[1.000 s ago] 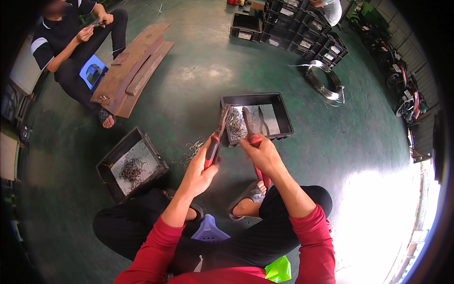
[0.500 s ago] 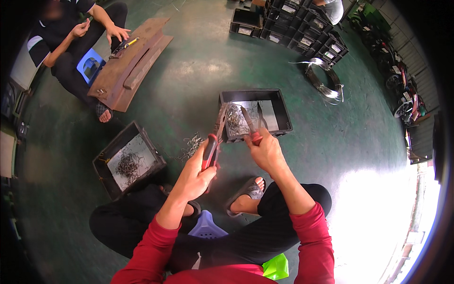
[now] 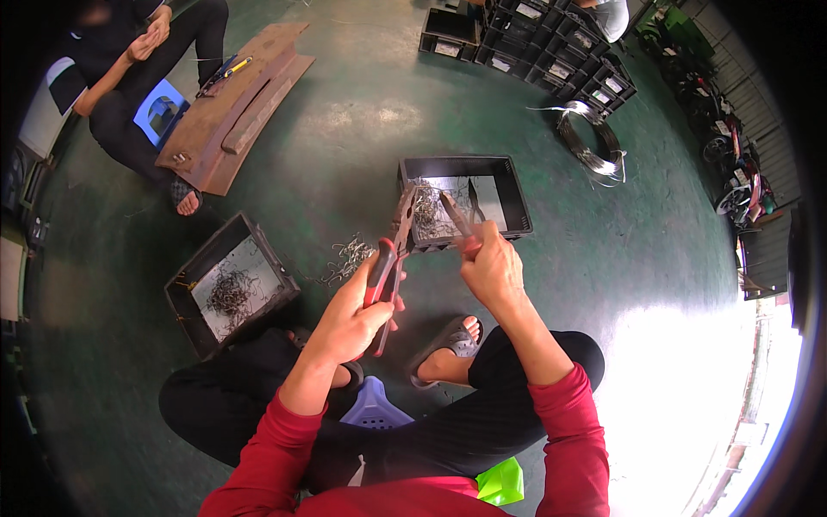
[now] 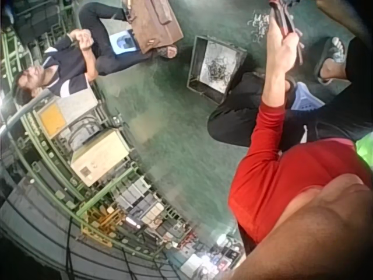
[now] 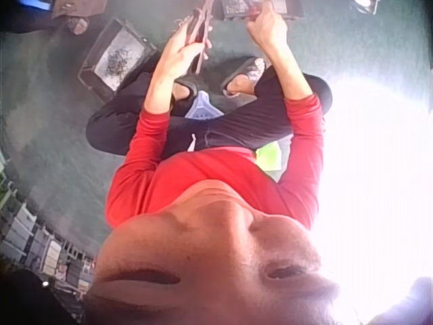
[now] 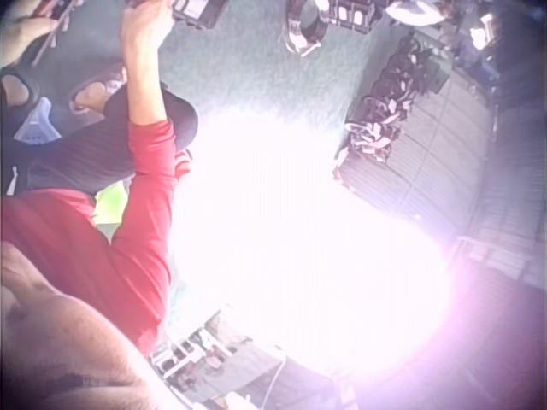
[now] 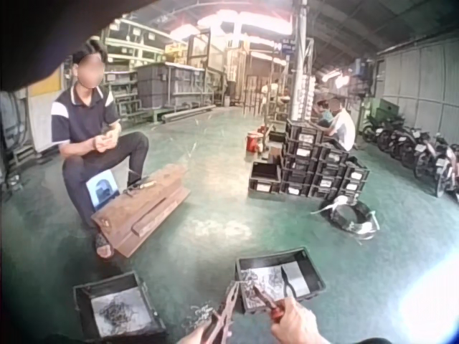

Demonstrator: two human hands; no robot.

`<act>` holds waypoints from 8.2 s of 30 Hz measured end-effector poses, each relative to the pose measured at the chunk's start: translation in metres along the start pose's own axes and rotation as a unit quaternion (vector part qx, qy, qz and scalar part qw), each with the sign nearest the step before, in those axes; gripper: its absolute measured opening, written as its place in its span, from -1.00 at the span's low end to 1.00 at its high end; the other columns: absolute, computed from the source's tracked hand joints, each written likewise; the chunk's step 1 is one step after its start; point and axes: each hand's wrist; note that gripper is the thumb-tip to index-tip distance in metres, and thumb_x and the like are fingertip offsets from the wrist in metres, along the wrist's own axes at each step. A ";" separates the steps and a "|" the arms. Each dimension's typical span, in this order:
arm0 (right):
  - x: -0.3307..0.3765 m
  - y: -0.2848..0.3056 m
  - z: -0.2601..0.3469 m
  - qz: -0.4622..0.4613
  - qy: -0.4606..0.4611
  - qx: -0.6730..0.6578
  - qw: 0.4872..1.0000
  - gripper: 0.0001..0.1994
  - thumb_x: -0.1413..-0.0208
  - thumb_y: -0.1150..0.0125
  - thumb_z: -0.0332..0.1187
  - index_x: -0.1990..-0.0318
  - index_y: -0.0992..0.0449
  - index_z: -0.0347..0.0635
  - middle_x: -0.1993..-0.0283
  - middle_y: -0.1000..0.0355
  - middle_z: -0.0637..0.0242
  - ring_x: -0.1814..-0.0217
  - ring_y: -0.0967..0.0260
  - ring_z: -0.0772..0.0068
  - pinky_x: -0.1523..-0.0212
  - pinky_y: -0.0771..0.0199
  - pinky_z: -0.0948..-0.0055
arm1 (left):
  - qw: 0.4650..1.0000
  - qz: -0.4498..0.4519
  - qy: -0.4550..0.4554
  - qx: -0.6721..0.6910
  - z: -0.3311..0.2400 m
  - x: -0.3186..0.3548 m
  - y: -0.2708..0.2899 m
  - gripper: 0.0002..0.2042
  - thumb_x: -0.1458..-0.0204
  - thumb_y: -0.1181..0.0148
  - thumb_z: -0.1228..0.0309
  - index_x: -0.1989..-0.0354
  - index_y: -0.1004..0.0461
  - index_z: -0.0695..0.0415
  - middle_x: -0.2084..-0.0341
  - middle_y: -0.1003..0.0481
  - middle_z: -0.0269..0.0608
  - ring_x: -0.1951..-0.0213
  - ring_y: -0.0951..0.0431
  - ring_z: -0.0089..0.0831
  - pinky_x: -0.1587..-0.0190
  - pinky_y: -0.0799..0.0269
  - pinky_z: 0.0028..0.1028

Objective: The person sits on a low stool and uses pliers to cut small pieces of wire from a larger coil. They repeatedly pick up wire, cut it, and place the pieces into a nearby tray.

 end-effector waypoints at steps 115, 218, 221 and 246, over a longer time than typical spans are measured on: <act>0.034 0.005 0.027 0.241 0.078 -0.133 0.958 -0.75 0.02 -0.30 -0.31 0.34 -0.39 -0.29 0.43 -0.45 -0.09 0.30 -0.39 -0.23 0.34 -0.36 0.10 | 0.972 -0.140 -0.132 -0.135 0.009 -0.008 -0.002 -0.76 -0.21 0.06 0.45 0.07 -0.53 0.16 0.73 -0.24 -0.49 0.65 -0.19 -0.77 0.61 -0.08 -0.65; 0.025 0.014 0.048 0.318 0.068 -0.181 0.928 -0.74 -0.05 -0.27 -0.29 0.24 -0.44 -0.31 0.41 -0.46 0.09 0.37 -0.42 0.28 0.26 -0.37 0.35 | 0.993 -0.054 -0.060 0.089 -0.006 -0.007 0.025 -0.72 -0.27 0.15 0.39 0.02 -0.46 0.24 0.72 -0.31 -0.38 0.71 -0.25 -0.66 0.61 -0.20 -0.63; 0.024 0.012 0.045 0.320 0.074 -0.182 0.927 -0.73 -0.05 -0.27 -0.29 0.23 -0.44 -0.32 0.41 -0.47 0.09 0.36 -0.43 0.29 0.26 -0.38 0.35 | 0.992 -0.031 -0.058 0.107 -0.005 -0.009 0.028 -0.71 -0.27 0.15 0.38 0.00 -0.45 0.24 0.72 -0.29 -0.39 0.71 -0.23 -0.67 0.63 -0.18 -0.63; 0.029 -0.001 0.037 0.258 0.088 -0.153 0.950 -0.78 0.03 -0.33 -0.36 0.32 -0.44 -0.27 0.48 -0.44 0.07 0.43 -0.43 0.10 0.35 -0.38 0.30 | 0.992 -0.102 -0.058 0.038 0.007 -0.011 0.009 -0.72 -0.27 0.15 0.37 0.03 -0.48 0.20 0.74 -0.25 -0.47 0.71 -0.15 -0.76 0.68 -0.08 -0.66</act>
Point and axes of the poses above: each hand's wrist, its own x-axis away from the middle knuckle, its own y-axis out of the back of the hand, z = x × y
